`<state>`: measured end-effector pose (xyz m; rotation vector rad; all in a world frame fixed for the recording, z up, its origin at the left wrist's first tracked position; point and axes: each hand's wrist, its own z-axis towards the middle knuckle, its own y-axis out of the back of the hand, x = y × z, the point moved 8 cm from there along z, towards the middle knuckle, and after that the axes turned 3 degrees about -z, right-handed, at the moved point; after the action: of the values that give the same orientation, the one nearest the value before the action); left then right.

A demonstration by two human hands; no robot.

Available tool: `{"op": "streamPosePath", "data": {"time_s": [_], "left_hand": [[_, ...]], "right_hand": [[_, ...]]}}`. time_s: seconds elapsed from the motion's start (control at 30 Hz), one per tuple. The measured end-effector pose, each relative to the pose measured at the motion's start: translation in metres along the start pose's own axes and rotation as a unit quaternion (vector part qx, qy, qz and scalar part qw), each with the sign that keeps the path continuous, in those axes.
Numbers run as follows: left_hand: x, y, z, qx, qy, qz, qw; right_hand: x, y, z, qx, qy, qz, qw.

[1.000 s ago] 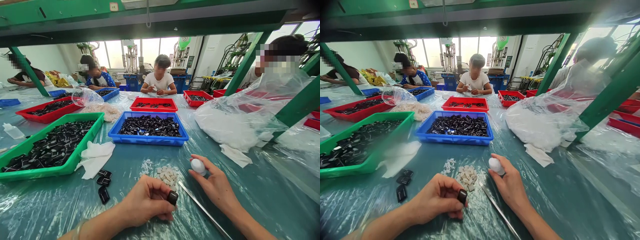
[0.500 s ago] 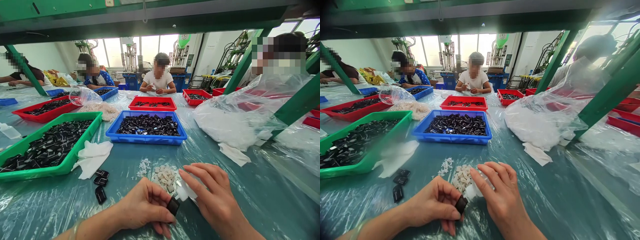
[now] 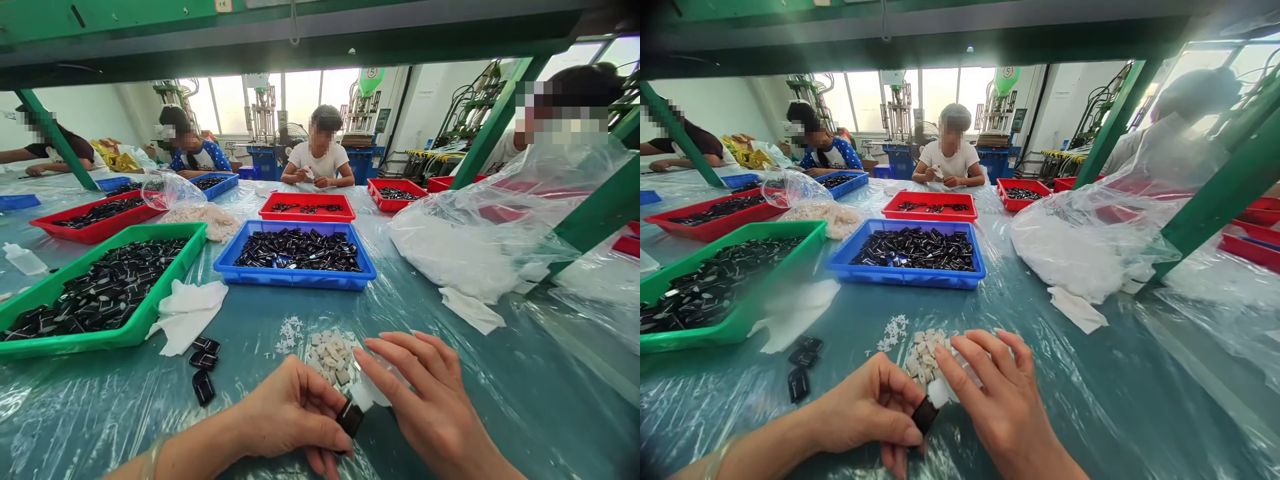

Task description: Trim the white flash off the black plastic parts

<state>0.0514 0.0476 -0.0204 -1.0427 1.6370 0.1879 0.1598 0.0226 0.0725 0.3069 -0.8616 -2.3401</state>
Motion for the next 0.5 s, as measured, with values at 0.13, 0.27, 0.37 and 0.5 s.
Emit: {"op": "streamPosePath", "data": {"time_s": [0.13,0.27,0.37,0.5], "left_hand": [[0.0,0.001,0.0,-0.007,0.008,0.0,1.0],[0.0,0.002,-0.001,-0.015,0.009,0.009,1.0],[0.001,0.003,-0.002,-0.016,0.01,0.005,1.0],[0.0,0.001,-0.003,-0.004,-0.002,0.001,1.0]], "right_hand": [[0.002,0.0,0.0,0.0,0.026,0.012,1.0],[-0.004,-0.001,-0.005,-0.032,0.009,0.046,0.998],[-0.004,-0.003,-0.009,-0.025,0.014,0.057,0.998],[-0.004,-0.002,-0.011,-0.011,0.032,0.059,0.998]]}}
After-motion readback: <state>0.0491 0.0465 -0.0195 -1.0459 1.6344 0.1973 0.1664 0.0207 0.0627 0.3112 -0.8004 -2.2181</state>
